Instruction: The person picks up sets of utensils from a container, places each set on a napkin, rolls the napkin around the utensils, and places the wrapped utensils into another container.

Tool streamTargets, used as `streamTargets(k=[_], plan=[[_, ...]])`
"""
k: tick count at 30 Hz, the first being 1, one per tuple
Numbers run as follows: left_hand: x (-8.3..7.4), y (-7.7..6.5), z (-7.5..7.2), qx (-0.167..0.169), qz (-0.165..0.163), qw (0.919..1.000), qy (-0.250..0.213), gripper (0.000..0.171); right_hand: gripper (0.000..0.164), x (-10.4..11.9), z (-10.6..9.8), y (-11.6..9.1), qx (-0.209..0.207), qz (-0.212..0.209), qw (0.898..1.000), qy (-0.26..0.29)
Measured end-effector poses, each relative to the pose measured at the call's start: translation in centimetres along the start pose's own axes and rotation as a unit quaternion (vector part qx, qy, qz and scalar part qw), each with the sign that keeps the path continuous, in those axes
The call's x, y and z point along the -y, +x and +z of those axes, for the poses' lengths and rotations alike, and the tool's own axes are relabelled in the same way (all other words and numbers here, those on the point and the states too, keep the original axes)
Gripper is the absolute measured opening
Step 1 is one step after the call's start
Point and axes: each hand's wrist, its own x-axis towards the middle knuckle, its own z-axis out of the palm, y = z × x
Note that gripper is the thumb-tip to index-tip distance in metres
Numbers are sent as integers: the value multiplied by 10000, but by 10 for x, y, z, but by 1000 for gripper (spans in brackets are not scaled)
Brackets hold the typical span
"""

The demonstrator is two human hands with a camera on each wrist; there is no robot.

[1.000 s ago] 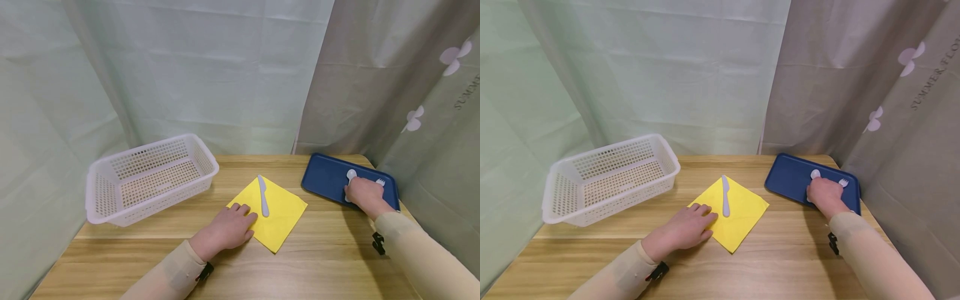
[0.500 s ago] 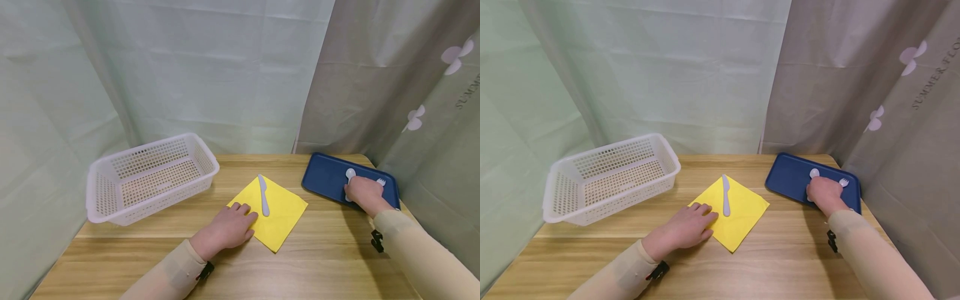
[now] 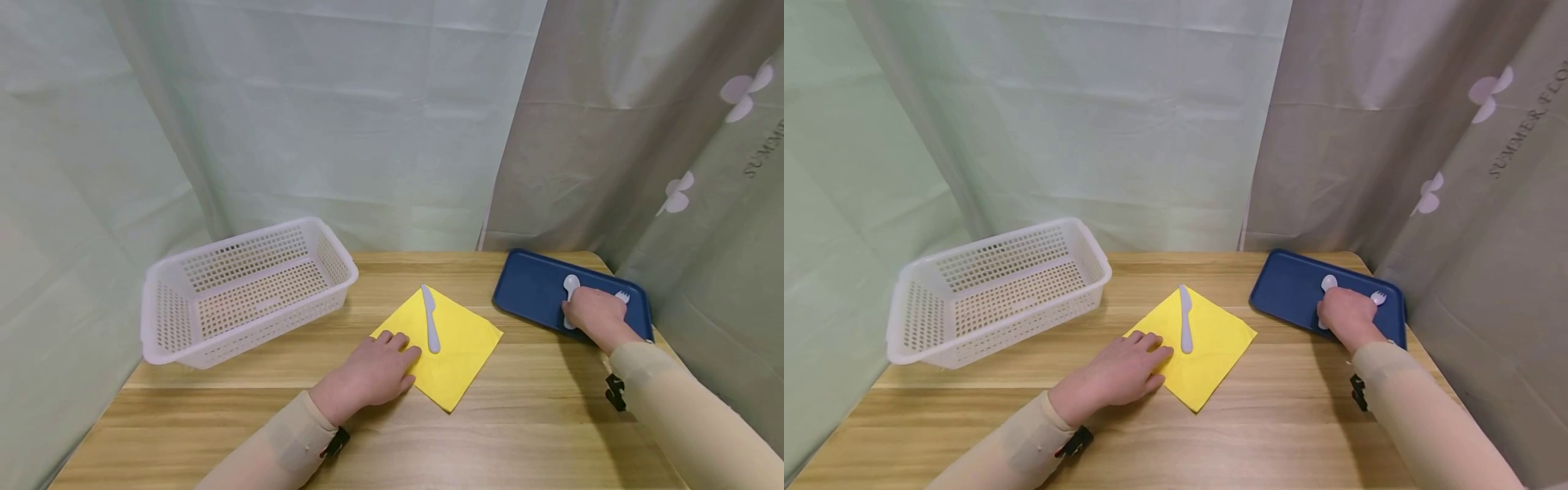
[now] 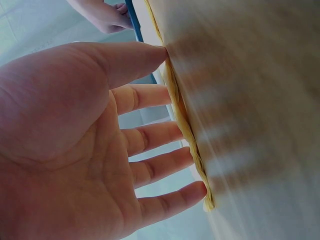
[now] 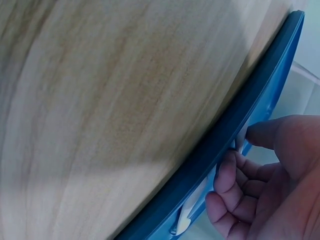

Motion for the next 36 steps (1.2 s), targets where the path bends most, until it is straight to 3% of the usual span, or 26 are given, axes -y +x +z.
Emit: streamTargets(k=[21, 36], plan=[[0, 0, -1, 2, 19, 10000, -15, 40, 44, -1, 2, 0, -76, -112, 9999, -19], [0, 0, 2, 42, -8, 10000, -19, 43, 43, -1, 1, 0, -67, -70, 9992, 384]])
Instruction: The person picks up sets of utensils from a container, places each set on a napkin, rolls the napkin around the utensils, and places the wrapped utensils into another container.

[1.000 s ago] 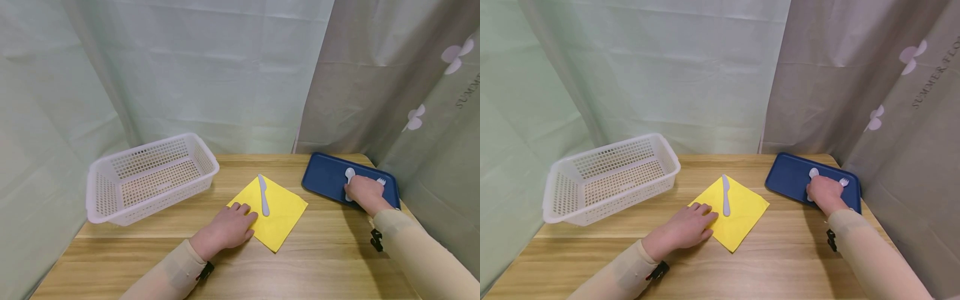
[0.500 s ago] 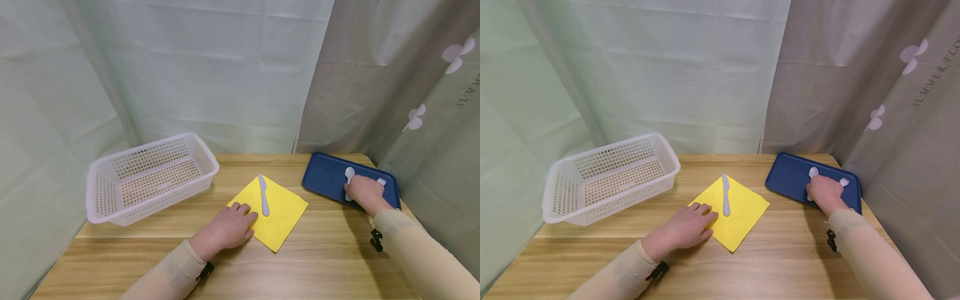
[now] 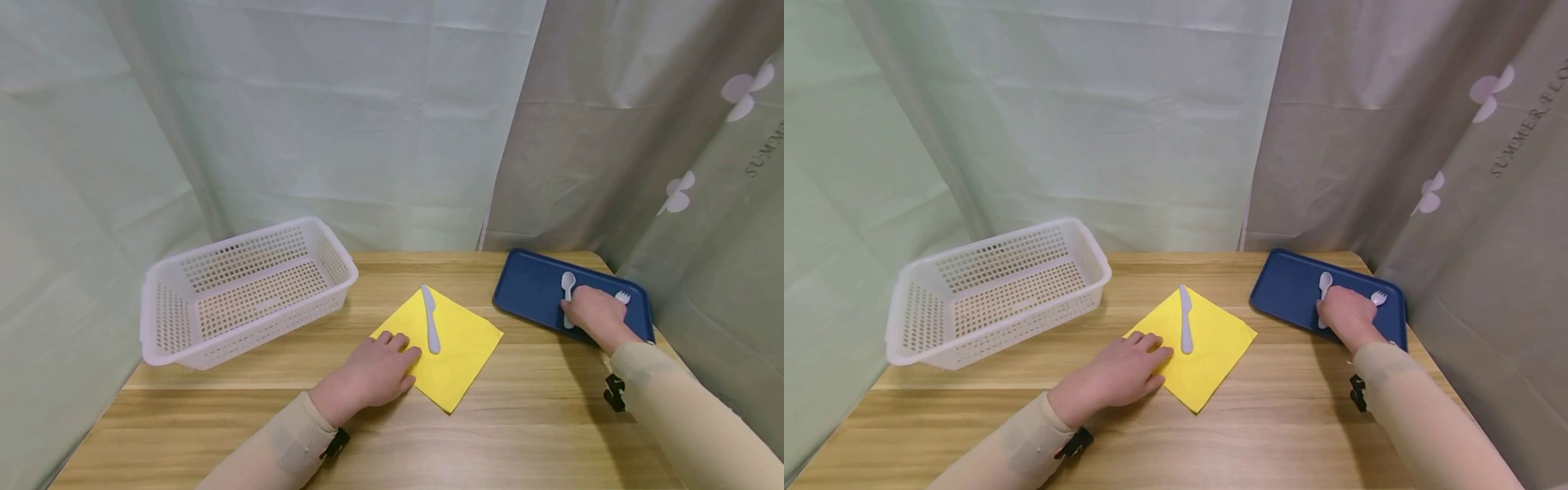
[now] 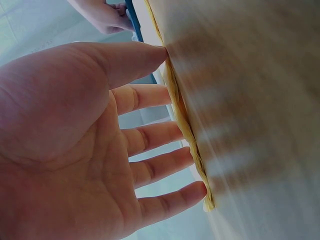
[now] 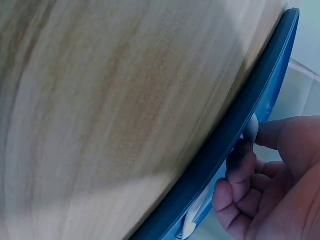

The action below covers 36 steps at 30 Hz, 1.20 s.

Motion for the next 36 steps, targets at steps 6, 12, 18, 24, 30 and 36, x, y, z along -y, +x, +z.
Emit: streamTargets(k=[6, 12, 18, 24, 30, 36], plan=[[-1, -1, 0, -19, 0, 10000, -25, 42, 43, -1, 3, 1, -87, 10, 9999, 95], [-1, -1, 0, -51, 12, 10000, -24, 41, 47, -1, 3, 0, -70, -82, 9998, 162], [-1, -1, 0, -81, 32, 10000, 4, 41, 50, 1, 2, -2, -190, -196, 9993, 244], [0, -1, -1, -82, 36, 10000, 3, 40, 52, 2, 1, -4, -273, -302, 9987, 321], [-1, -1, -2, -36, 10, 10000, -29, 40, 53, 5, -1, -7, -383, -447, 9976, 366], [0, -1, -2, -11, 3, 10000, -7, 41, 53, 11, -2, -9, -556, -629, 9958, 371]])
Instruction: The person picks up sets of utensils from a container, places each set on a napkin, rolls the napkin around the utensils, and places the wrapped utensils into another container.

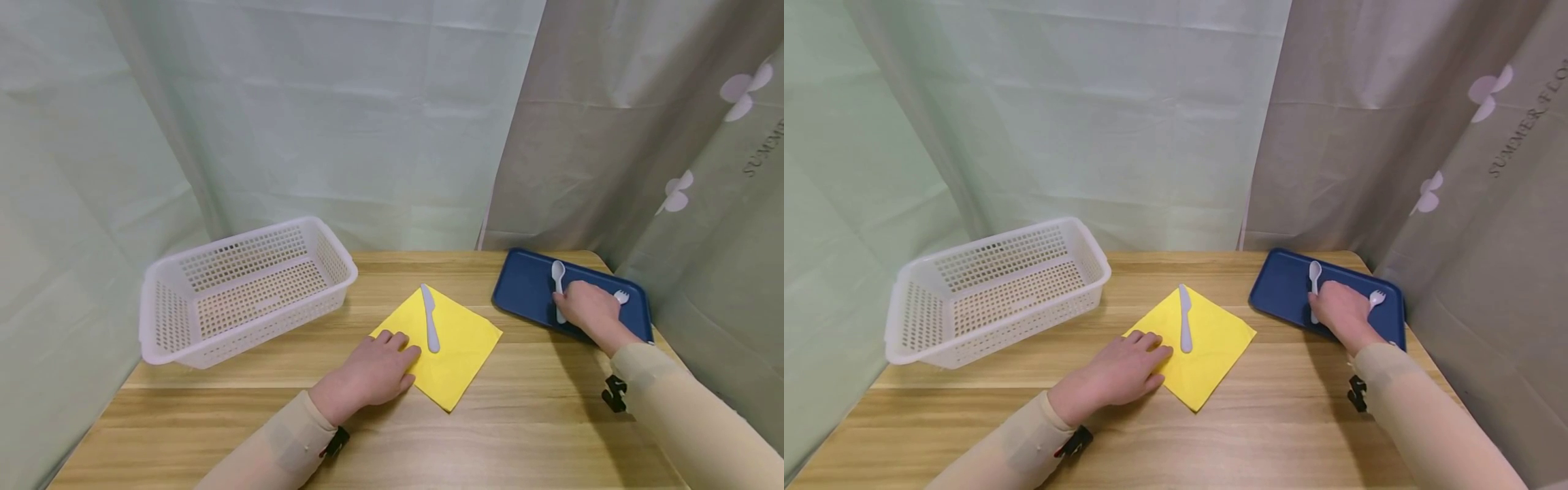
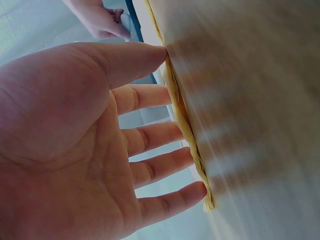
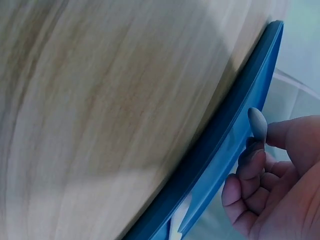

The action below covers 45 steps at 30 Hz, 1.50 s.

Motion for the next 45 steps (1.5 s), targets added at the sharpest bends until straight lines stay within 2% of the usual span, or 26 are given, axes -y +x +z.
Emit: streamTargets(k=[15, 45], plan=[[1, 1, 3, -5, -12, 10000, 14, 41, 51, 25, 1, -4, -369, -370, 9986, 103], [0, 1, 2, 8, -29, 10000, 2, 41, 49, 80, 10, -13, -343, -530, 9977, 252]])
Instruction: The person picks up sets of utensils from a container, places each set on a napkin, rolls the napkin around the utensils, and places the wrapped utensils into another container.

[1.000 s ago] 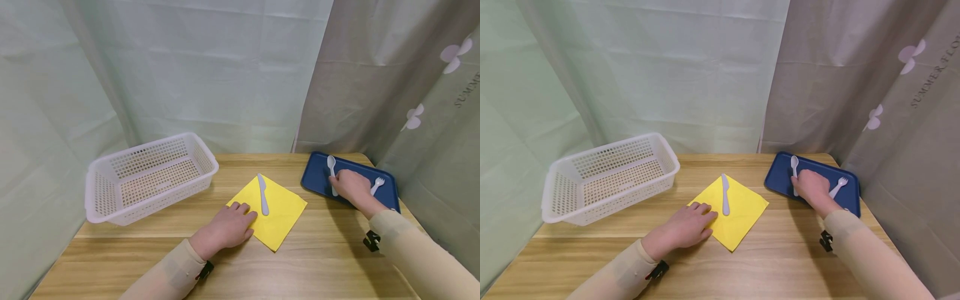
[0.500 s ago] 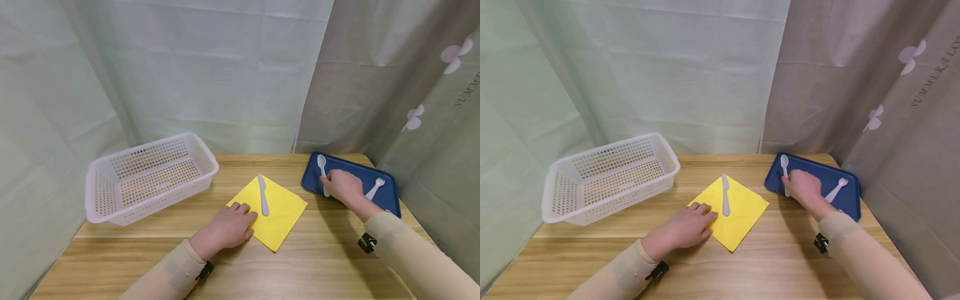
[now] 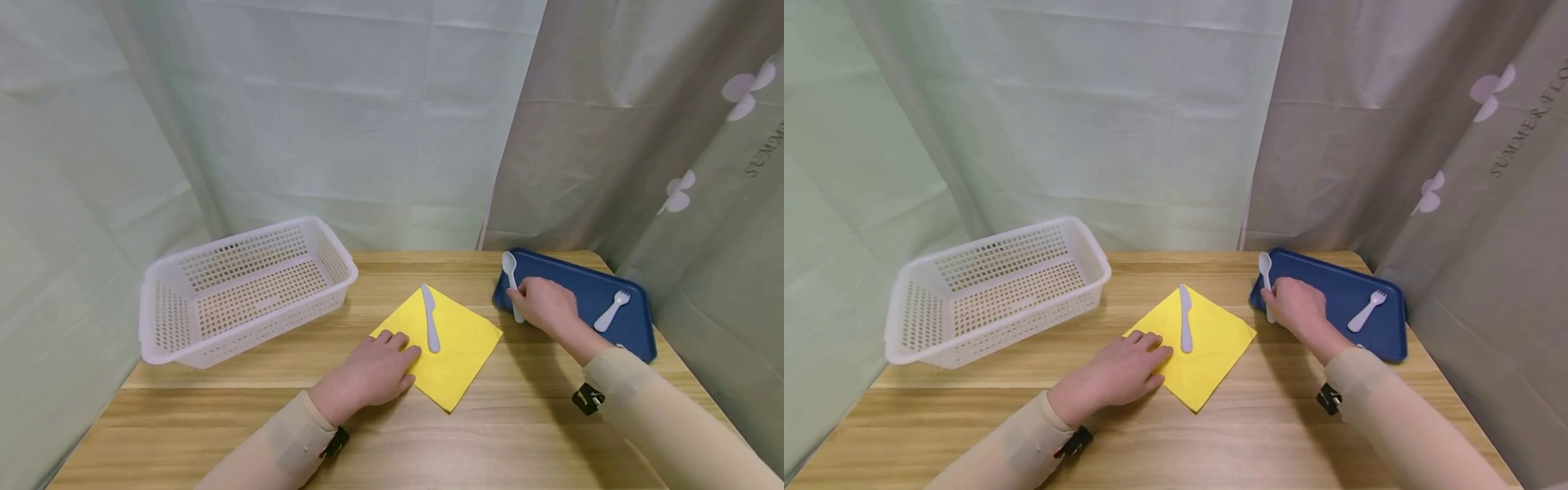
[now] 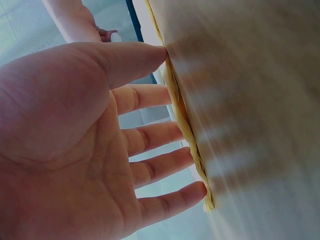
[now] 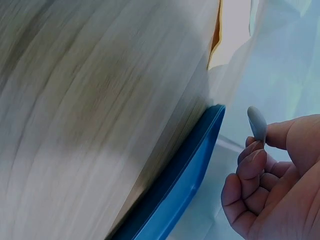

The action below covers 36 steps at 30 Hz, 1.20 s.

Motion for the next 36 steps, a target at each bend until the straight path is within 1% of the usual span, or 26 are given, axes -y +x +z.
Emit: streamTargets(k=[9, 16, 21, 28, 36], plan=[[1, 1, 2, 9, 0, 10000, 2, 42, 51, 17, 5, -4, -66, -314, 9994, 141], [0, 0, -1, -2, 8, 10000, -6, 42, 41, 28, 7, -7, 1, -393, 9992, 123], [0, -1, -2, -15, 17, 10000, -3, 42, 41, 35, 10, -9, 14, -516, 9986, 142], [0, -1, -1, -23, 12, 10000, 0, 42, 39, 44, 13, -11, 4, -626, 9979, 145], [0, -1, 0, -155, 98, 9998, 111, 39, 39, 52, 15, -12, 43, -778, 9969, 140]])
